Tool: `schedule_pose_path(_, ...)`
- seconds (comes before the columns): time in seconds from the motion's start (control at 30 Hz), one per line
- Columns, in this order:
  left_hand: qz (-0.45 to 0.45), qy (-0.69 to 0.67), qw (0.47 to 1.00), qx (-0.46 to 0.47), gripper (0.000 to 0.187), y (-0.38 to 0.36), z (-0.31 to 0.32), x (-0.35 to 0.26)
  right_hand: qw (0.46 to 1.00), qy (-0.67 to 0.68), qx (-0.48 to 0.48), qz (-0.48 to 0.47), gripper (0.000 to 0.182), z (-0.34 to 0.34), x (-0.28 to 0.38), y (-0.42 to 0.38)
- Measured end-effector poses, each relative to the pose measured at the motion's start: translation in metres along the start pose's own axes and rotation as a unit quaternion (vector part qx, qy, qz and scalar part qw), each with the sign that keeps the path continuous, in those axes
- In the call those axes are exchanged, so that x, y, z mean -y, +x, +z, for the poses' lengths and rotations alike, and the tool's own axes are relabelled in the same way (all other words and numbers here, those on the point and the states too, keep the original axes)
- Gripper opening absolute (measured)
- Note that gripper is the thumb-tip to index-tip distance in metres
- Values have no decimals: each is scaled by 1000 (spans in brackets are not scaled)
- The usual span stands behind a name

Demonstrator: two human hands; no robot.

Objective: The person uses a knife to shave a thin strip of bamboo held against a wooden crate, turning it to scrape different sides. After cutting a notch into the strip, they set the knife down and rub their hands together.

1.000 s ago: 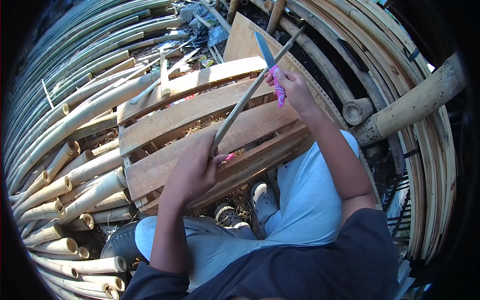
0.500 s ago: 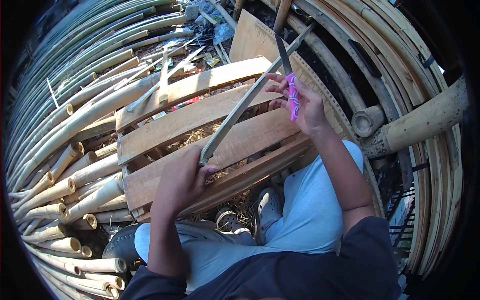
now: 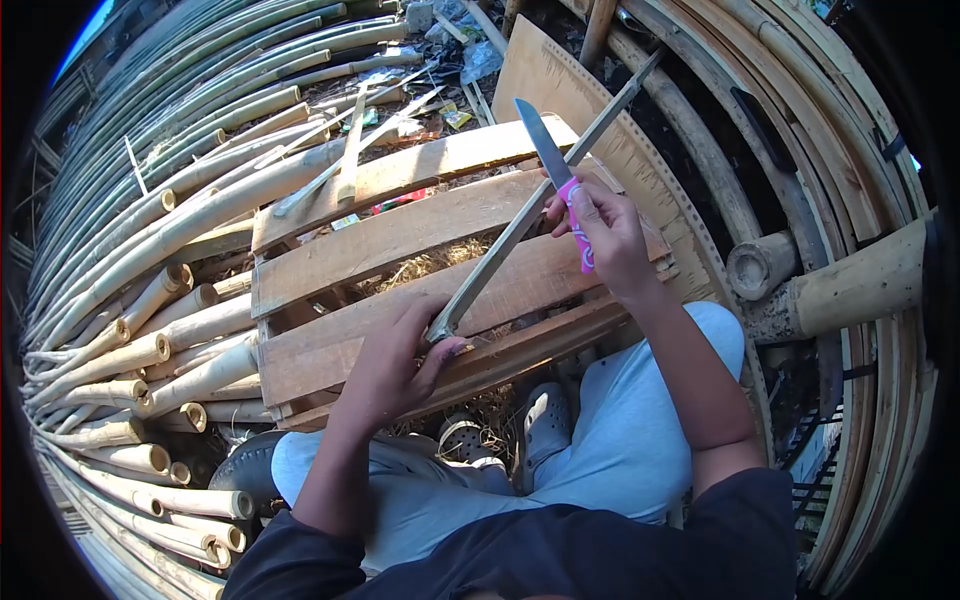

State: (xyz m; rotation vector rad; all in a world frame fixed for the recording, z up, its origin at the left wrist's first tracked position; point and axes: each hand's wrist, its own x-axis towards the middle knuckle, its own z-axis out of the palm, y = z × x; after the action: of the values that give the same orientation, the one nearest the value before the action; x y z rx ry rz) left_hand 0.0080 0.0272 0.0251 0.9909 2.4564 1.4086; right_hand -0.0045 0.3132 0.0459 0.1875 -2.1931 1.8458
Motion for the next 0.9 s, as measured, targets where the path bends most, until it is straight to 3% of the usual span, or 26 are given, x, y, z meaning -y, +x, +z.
schedule_pose_path(0.03,6,-15,1000,-5,40,0,4,5,1000,6,3,0,29,3,3,-2)
schedule_pose_path(0.1,10,-27,1000,-11,42,0,8,8,989,-127,22,-78,25,8,11,-5)
schedule_pose_path(0.27,169,192,964,-72,47,8,17,6,982,-153,92,-68,23,14,10,-14)
schedule_pose_path(0.3,167,197,963,-75,47,8,20,2,973,-181,131,-51,22,13,11,-17)
schedule_pose_path(0.37,72,129,988,-48,48,9,26,-3,973,-177,129,-66,24,14,4,-20)
schedule_pose_path(0.47,122,170,975,-71,46,12,31,-2,972,-184,141,-43,22,13,8,-22)
schedule_pose_path(0.6,115,184,970,-107,43,11,39,-4,973,-156,151,-74,25,4,16,-15)
schedule_pose_path(0.67,135,202,966,-83,38,9,39,-2,972,-150,172,-63,25,-4,22,-11)
schedule_pose_path(0.73,142,199,968,-59,38,11,39,-3,955,-178,235,17,26,-14,28,-9)
schedule_pose_path(0.87,167,188,968,4,43,22,39,2,932,-233,275,24,26,-27,31,-5)
schedule_pose_path(0.9,175,185,967,21,46,24,41,3,939,-228,255,-18,26,-27,23,-6)
